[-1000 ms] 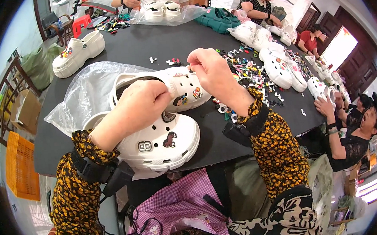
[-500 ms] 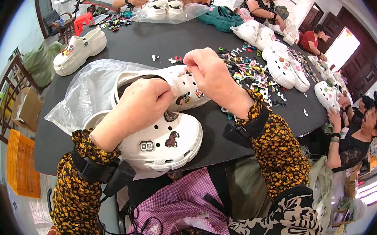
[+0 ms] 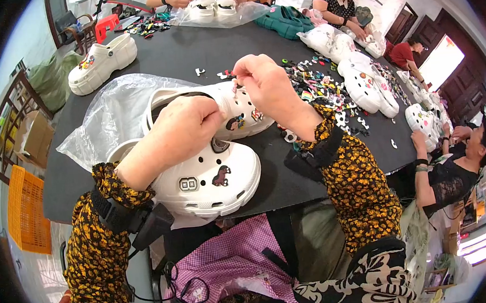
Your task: Manually inserting decorative charms into the holes of rubber clogs.
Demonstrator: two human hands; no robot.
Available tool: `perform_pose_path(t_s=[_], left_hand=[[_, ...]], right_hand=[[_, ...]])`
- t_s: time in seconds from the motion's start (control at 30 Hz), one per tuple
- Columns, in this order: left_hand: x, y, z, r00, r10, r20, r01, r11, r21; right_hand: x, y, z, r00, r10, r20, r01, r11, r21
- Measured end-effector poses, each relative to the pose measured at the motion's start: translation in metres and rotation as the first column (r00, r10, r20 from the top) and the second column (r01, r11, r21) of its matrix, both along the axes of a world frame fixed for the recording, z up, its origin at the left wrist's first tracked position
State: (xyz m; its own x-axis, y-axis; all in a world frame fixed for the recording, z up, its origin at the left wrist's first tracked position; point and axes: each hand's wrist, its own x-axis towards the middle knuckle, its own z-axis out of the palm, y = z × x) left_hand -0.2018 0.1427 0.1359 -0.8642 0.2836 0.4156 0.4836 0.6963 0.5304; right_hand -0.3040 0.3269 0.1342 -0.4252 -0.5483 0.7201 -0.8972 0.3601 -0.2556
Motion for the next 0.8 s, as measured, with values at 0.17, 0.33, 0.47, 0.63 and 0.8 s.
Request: perform_pose_path(t_s=[0.17, 0.33, 0.47, 0.63, 0.8], left_hand=[[-0.001, -0.001, -0.001, 1.0, 0.004, 0.019, -0.004, 1.0, -0.013], [-0.001, 0.0, -0.001, 1.0, 0.015, 0.012, -0.015, 1.0, -0.012], [-0.001, -0.001, -0.001, 1.0, 0.017, 0.017, -0.016, 1.0, -0.023], [-0.002, -0.001, -0.002, 1.0, 0.01, 0.007, -0.01, 1.0, -0.008], [-0.003, -0.002, -0.004, 1.0, 0.002, -0.003, -0.001, 1.0, 0.007]], right_hand=[[0.008, 0.01, 0.003, 0.977, -0.037, 0.212, 0.055, 0.995, -0.078], [0.014, 0.016, -0.001, 0.998, -0.054, 0.035, 0.054, 0.998, -0.022], [0.01, 0.016, -0.007, 0.977, 0.007, -0.212, 0.008, 0.997, 0.071], [0.009, 0.017, -0.008, 0.952, 0.028, -0.305, 0.0, 0.996, 0.09], [0.014, 0.012, -0.013, 0.986, 0.015, -0.168, -0.006, 0.998, 0.057]])
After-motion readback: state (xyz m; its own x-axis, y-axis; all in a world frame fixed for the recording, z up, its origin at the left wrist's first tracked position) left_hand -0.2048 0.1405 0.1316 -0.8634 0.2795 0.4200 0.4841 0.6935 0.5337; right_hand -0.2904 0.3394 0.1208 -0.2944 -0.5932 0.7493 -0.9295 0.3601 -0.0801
